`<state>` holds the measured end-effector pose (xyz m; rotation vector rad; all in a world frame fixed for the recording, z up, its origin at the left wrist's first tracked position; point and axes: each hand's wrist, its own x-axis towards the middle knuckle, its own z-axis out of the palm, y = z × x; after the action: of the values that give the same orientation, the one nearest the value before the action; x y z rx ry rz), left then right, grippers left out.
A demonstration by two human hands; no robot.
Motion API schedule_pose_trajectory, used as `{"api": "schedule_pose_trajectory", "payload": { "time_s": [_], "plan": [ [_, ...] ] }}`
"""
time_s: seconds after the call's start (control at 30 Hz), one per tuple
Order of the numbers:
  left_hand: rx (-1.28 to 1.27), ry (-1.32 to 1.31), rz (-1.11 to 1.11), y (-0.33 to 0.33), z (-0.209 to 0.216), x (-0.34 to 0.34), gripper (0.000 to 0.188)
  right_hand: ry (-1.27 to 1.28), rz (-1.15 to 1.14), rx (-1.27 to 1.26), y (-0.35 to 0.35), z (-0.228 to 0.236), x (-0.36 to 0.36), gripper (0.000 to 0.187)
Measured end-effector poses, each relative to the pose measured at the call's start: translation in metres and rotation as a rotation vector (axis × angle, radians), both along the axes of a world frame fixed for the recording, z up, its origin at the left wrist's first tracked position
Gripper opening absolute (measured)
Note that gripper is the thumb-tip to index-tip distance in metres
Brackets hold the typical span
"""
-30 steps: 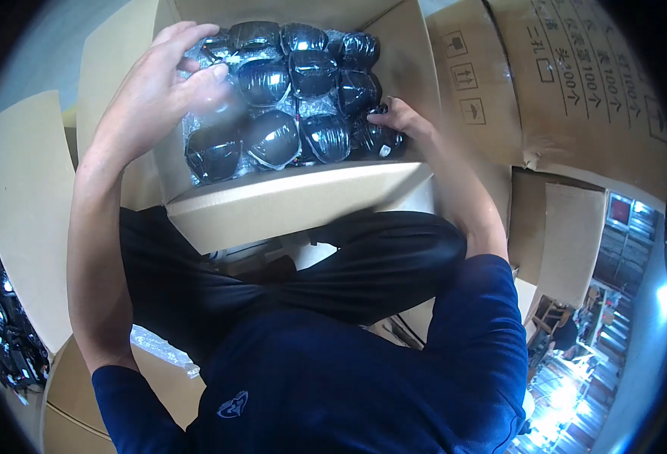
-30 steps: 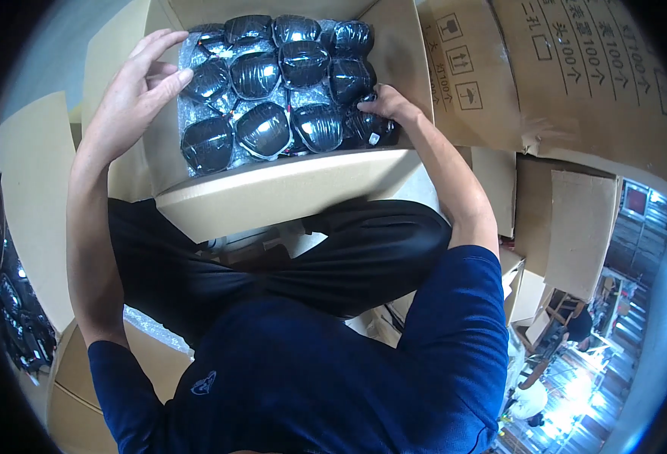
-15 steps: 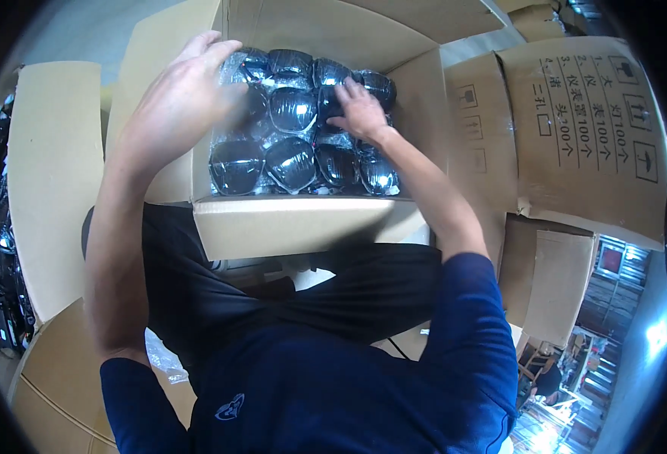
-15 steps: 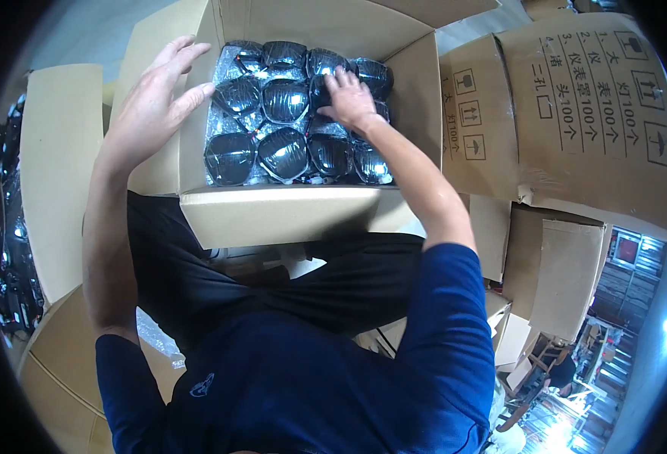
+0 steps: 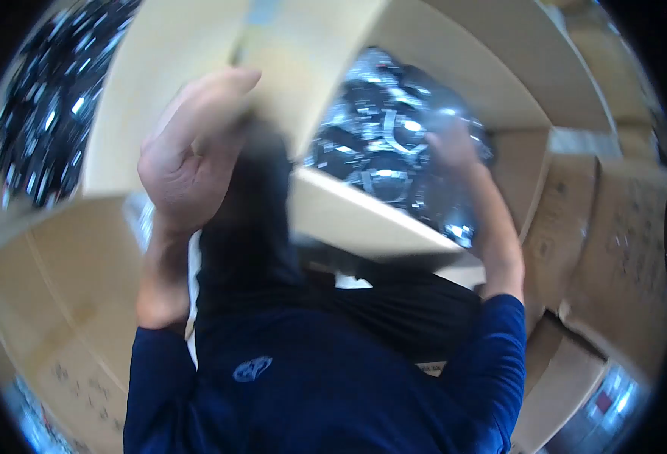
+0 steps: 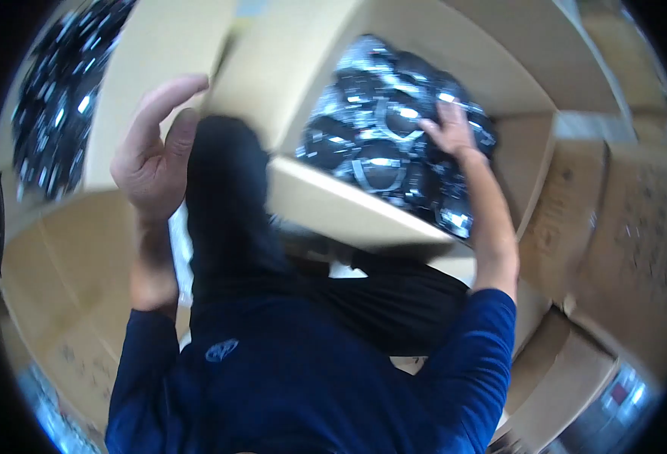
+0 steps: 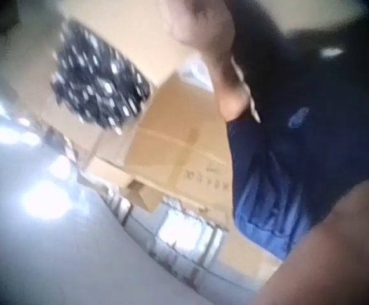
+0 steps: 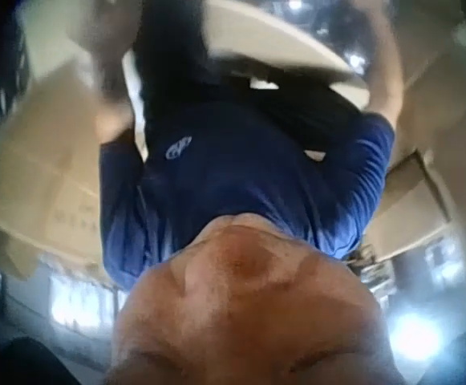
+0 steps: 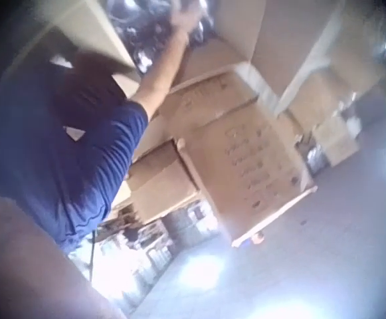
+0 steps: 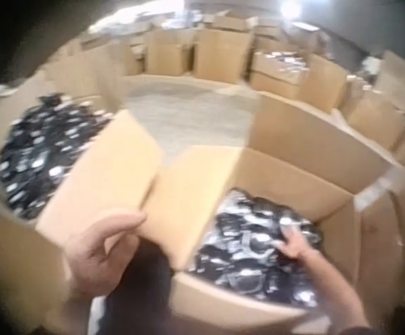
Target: The person packs black plastic light housings into a cardboard box by hand, cushioning them with bubble wrap.
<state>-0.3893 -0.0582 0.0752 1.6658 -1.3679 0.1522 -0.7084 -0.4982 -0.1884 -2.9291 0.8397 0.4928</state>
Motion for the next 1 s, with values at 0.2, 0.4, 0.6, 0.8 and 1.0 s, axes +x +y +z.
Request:
{"api": "schedule_pose_trajectory", "payload": {
  "time_s": [0.2, 0.4, 0.6, 0.8, 1.0],
  "plan": [
    [0.402, 0.635, 0.842, 0.258, -0.153, -0.010, 0.030, -0.283, -0.103, 0.175, 0.030, 0.017, 0.016, 0.078],
    [0.807, 0.442, 1.245, 0.380, -0.274, -0.045, 0.072, -0.034, -0.044, 0.201, 0.059, 0.068, 0.017, 0.078],
    [0.802, 0.264, 0.840, 0.269, -0.339, 0.004, 0.080, 0.023, -0.035, 0.169, 0.101, 0.127, 0.000, 0.068],
    [0.788, 0.358, 0.871, 0.289, -0.391, 0.044, 0.027, -0.007, 0.039, 0.434, 0.168, 0.133, 0.033, 0.055],
    [0.021, 0.692, 0.725, 0.305, -0.181, -0.017, 0.024, -0.191, -0.166, 0.588, 0.185, 0.187, 0.036, 0.048]
  ]
}}
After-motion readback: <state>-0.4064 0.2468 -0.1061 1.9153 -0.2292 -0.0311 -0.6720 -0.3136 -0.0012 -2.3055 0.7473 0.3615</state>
